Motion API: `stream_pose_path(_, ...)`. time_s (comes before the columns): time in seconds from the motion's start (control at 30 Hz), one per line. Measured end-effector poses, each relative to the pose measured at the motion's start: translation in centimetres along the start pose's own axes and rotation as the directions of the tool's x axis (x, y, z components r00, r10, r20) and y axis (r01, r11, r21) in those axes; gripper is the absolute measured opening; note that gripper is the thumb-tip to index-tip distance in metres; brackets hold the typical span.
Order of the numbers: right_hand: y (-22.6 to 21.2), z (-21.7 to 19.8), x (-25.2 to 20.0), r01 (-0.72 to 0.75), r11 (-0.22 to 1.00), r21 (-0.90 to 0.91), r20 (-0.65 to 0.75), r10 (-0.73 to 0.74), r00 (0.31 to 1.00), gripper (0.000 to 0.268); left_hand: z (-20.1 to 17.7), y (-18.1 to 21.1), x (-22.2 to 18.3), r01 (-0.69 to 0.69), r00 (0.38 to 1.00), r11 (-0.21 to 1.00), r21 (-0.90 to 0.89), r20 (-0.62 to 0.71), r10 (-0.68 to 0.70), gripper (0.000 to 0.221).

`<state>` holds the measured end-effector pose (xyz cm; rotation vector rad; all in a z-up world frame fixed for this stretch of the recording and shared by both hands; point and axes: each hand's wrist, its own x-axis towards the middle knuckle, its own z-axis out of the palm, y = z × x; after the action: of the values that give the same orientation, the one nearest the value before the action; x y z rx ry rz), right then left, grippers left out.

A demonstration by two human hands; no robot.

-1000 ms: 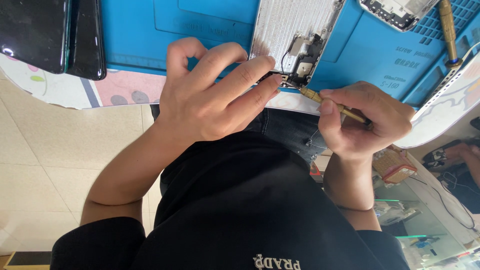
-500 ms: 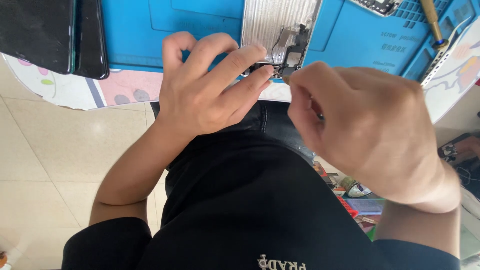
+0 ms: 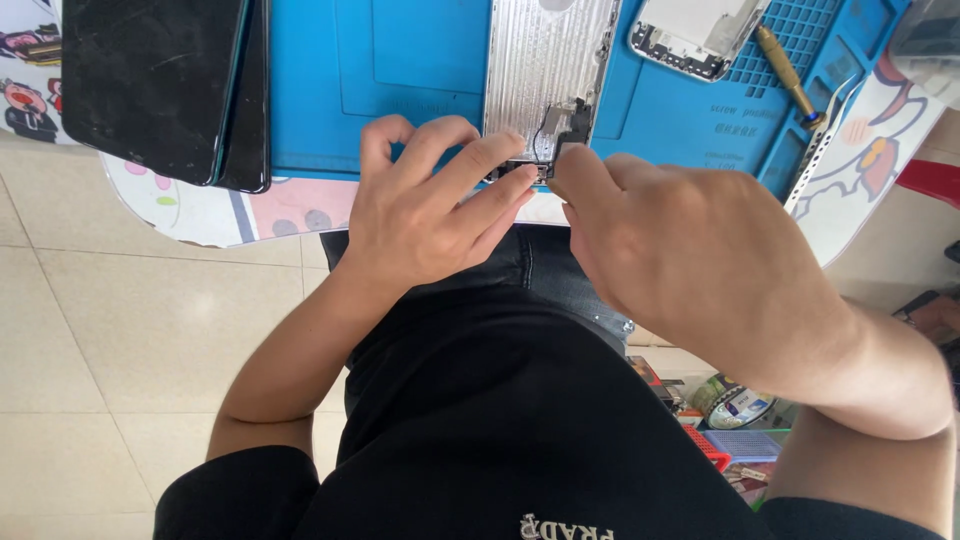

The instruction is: Repairing or disassembling internal components of a mobile phone on a repair bench.

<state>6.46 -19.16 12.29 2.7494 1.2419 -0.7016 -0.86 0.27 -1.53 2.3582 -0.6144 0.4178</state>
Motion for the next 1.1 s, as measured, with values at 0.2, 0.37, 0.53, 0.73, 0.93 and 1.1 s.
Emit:
stream_pose_path(0.2, 0.4, -0.4, -0.1, 0.047, 0.996, 0.077, -0.077, -0.041, 0.996, 0.017, -0.1, 0.0, 0.0, 0.008, 1.000, 0.999, -0.033, 0.008, -0.008, 0.020)
stream_pose_path(0.37, 2.2, -1.0, -0.6, 0.072, 0.928, 0.366, -0.239, 0.019, 0.971, 0.009, -0.1, -0.2, 0.2, 0.005, 1.000, 1.000, -0.014, 0.023, -0.004, 0.020)
stream_pose_path(0.53, 4.8, 2.1, -1.5, 0.030, 0.830, 0.556, -0.304, 0.170, 0.937, 0.011, 0.0, 0.0, 0.3, 0.010, 0.999, 1.000, -0.007, 0.048, -0.010, 0.015)
stream_pose_path(0.73, 6.4, 9.4, -2.6, 0.035, 0.301, 0.953, -0.170, 0.438, 0.883, 0.009, -0.2, 0.2, 0.9, 0.074, 0.994, 0.997, -0.014, 0.081, -0.073, 0.015)
stream_pose_path(0.93, 6.3, 13.7, -2.8, 0.178, 0.065, 0.982, -0.186, 0.512, 0.838, 0.008, -0.5, 0.5, 1.5, 0.124, 0.990, 0.990, -0.069, 0.082, -0.118, 0.012)
stream_pose_path(1.1, 6.3, 14.3, -2.9, 0.249, 0.056, 0.967, -0.237, 0.559, 0.794, 0.010, -0.3, 0.7, 1.7, 0.140, 0.987, 0.987, -0.084, 0.091, -0.133, 0.011)
